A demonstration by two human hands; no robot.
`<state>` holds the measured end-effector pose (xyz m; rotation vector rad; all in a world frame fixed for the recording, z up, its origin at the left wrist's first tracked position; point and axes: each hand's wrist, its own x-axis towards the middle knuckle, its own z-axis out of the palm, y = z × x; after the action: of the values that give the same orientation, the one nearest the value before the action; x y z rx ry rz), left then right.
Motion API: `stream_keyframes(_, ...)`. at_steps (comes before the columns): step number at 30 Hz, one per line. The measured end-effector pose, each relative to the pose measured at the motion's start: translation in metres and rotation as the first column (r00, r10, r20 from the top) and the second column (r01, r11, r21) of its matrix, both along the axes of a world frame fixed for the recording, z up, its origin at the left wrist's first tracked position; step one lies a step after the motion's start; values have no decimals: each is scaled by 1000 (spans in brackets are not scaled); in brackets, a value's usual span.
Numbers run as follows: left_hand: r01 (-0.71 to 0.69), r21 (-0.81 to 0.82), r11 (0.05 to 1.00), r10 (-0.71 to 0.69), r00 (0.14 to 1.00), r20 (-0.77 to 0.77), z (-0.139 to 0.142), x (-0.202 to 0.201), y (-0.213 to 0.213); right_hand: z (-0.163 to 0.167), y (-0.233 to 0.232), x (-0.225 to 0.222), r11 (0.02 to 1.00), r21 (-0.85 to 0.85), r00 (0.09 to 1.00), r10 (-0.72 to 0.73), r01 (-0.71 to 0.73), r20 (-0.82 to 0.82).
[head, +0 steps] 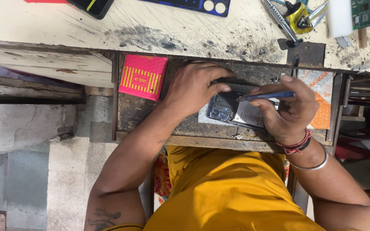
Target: The person repairs a smartphone at a workbench. They pry open the phone's back cover with a small tool, unscrew internal components with a screwdriver, work on the exposed internals, then press the back cover back onto the phone body and press along its edges to reseal it.
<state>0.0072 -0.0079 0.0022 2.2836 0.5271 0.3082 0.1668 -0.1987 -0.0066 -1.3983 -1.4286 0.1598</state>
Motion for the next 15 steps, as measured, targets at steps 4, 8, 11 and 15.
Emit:
stream_keyframes(4, 51, 73, 996, -56, 995, 80, 5, -1, -1, 4, 3, -5, 996, -22, 996, 85, -85, 3)
stream_keyframes(8, 61, 75, 995, -63, 998, 25, 6, 0, -2, 8, 4, -7, 994, -65, 992, 94, -88, 90)
stream_keyframes(11, 65, 86, 994, -71, 996, 58, 7, 0, -3, 10, 6, -7, 993, -81, 986, 96, -85, 140)
stream_keyframes(15, 66, 91, 994, -73, 995, 69, 8, 0, -2, 9, 8, -7, 991, -80, 981, 118, -107, 154)
